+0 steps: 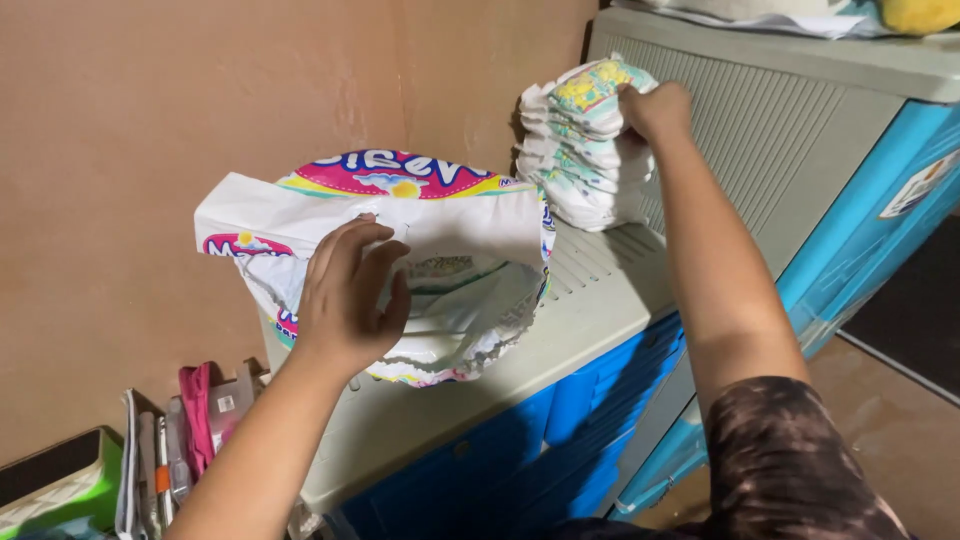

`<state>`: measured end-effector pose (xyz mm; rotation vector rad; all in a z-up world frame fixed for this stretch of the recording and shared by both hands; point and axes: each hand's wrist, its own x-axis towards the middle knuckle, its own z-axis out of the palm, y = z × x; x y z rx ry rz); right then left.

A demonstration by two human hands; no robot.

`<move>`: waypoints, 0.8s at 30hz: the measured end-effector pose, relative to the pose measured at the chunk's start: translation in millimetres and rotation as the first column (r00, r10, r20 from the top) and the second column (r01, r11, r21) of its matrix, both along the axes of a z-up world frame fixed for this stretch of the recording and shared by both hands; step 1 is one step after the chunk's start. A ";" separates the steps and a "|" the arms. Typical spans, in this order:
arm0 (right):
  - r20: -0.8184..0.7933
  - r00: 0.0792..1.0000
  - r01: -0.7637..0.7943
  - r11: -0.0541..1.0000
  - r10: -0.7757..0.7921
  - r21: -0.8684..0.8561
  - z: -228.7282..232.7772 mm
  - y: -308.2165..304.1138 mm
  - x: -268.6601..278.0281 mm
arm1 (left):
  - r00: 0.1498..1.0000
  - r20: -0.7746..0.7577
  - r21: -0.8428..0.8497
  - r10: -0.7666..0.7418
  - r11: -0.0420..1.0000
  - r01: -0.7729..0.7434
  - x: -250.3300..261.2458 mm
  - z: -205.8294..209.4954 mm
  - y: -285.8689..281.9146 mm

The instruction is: The person wipes the top of a blue cooler with a cloth, then opens a package of Magic Pants Pull-Ups diapers. They remove several diapers one by one and stack them on the cooler. The person then places the empty package on a nearby shelf and moves a pink box onto the cooler.

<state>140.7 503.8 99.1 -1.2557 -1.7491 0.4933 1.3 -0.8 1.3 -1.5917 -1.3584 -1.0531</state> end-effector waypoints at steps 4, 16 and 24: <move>0.002 0.999 -0.038 0.991 0.039 -0.131 7.5 -41.4 14.4 | 1.000 0.028 -0.010 -0.010 1.000 0.011 -0.7 0.1 -0.1; 0.456 0.890 -0.383 0.534 -0.007 0.754 -0.3 -61.4 -16.7 | 0.998 0.063 -0.051 -0.015 0.999 0.018 1.9 0.3 -0.4; 0.530 0.772 -0.531 0.815 0.352 0.231 -9.2 -22.0 -23.0 | 1.000 0.014 -0.063 0.016 0.998 -0.015 1.5 -1.6 2.0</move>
